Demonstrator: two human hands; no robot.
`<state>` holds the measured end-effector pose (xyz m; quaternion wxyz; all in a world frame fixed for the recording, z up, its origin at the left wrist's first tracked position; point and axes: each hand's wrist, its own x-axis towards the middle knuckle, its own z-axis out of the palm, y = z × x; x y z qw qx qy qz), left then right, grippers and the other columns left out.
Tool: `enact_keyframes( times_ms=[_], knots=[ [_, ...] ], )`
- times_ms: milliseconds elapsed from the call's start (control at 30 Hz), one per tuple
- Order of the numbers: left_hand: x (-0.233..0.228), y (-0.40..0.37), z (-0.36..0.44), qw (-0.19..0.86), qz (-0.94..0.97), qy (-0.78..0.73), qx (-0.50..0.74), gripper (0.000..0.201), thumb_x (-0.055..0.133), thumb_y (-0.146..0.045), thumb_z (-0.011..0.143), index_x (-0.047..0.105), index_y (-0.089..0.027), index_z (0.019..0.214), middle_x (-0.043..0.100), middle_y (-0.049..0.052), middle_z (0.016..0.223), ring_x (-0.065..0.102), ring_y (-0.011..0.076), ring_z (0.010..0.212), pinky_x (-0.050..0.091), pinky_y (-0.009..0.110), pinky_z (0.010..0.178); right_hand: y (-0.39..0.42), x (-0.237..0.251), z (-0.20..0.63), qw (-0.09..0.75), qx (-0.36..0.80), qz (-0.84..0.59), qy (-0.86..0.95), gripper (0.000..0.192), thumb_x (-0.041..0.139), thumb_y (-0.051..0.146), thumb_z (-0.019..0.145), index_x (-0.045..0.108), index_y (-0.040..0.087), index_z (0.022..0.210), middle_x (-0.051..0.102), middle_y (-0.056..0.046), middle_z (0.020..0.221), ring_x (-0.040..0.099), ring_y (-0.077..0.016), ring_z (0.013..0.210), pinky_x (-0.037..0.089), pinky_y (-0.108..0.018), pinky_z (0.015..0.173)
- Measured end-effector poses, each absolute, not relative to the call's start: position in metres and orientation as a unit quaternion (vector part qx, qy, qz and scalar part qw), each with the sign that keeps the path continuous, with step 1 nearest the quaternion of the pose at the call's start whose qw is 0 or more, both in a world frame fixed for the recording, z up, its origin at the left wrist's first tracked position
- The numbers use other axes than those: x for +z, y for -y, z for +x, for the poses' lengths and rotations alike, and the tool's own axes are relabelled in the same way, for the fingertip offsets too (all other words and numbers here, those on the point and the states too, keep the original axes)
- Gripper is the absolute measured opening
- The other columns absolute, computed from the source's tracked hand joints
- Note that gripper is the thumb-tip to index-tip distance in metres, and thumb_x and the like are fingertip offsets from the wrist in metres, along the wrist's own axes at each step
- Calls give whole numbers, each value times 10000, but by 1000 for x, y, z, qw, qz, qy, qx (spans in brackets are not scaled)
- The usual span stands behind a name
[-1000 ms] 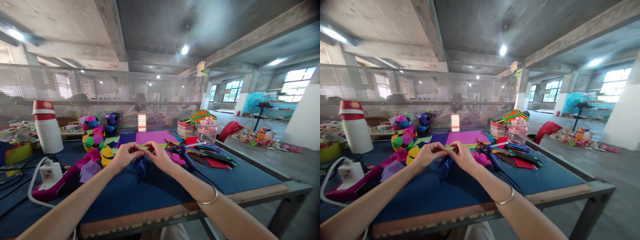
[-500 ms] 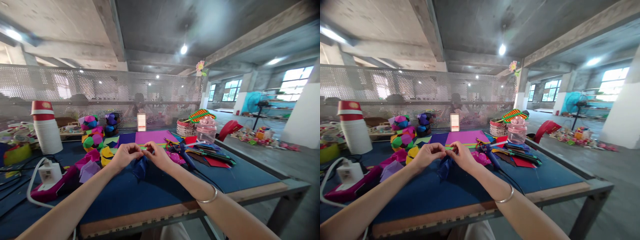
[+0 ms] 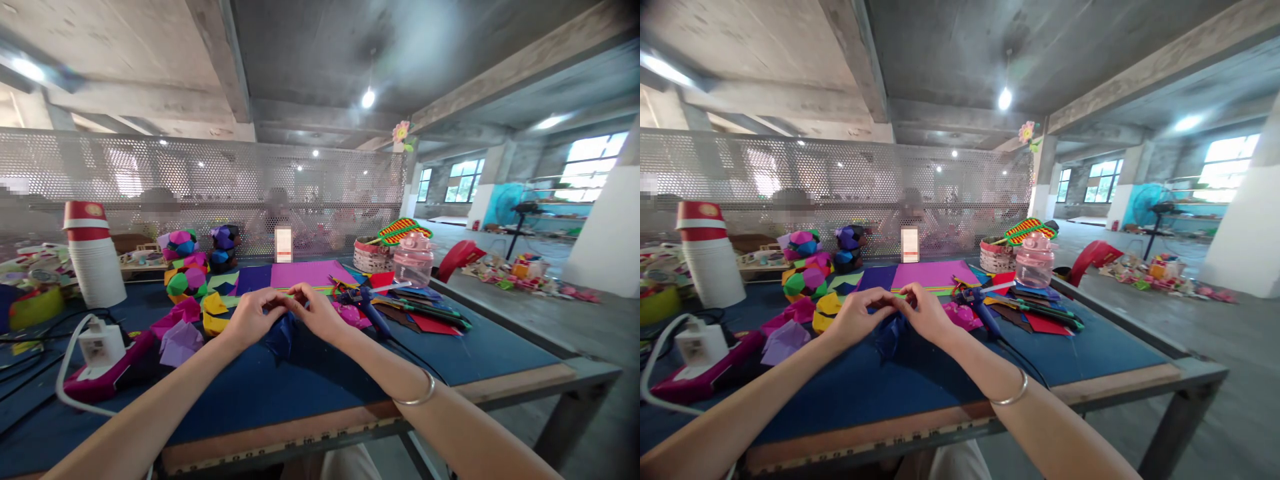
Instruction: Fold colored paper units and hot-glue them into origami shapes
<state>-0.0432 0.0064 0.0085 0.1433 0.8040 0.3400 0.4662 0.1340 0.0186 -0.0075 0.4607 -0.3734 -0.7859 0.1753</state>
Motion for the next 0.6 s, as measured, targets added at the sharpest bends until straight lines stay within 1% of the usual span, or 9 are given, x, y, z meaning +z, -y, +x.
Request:
enact_keyframes(
  times_ms=[133,267,333,400,500,600],
  knots=[
    [12,-1,-43,79,815,-333,468,151,588,-299,801,701,-200,818,695,36,810,619,167,749,452,252,710,-18,-7,134,457,180,-373,787,347,475,493,881,551,181,1009,621,-26,833,547,-131,737,394,-240,624],
    [12,-1,-44,69,817,-314,478,163,556,-273,825,700,-203,855,703,45,875,628,174,813,454,256,766,-16,-6,133,455,190,-373,786,342,455,492,891,555,182,995,615,-14,804,532,-121,697,372,-231,592],
    [11,-2,-43,69,814,-313,484,168,544,-263,827,698,-202,855,704,47,881,629,175,815,455,258,770,-16,-5,132,456,198,-369,785,339,444,489,897,557,183,987,611,-8,793,524,-117,684,364,-227,584],
    [9,-2,-43,69,810,-320,486,164,537,-259,823,688,-194,816,695,44,837,620,170,775,451,254,739,-15,-5,131,457,205,-363,786,331,437,481,902,560,182,973,607,-3,788,519,-114,681,368,-227,593],
    [9,0,-41,71,809,-337,476,175,520,-245,814,643,-175,711,651,27,719,575,145,682,427,238,671,-16,-7,130,455,203,-356,791,323,425,471,910,563,181,950,602,2,783,520,-114,690,383,-234,628],
    [9,2,-40,76,811,-346,465,183,501,-231,804,598,-167,663,613,13,668,541,130,652,408,228,652,-17,-10,130,453,201,-350,795,327,411,467,917,565,183,962,612,-3,816,537,-121,727,400,-243,664]
  ],
)
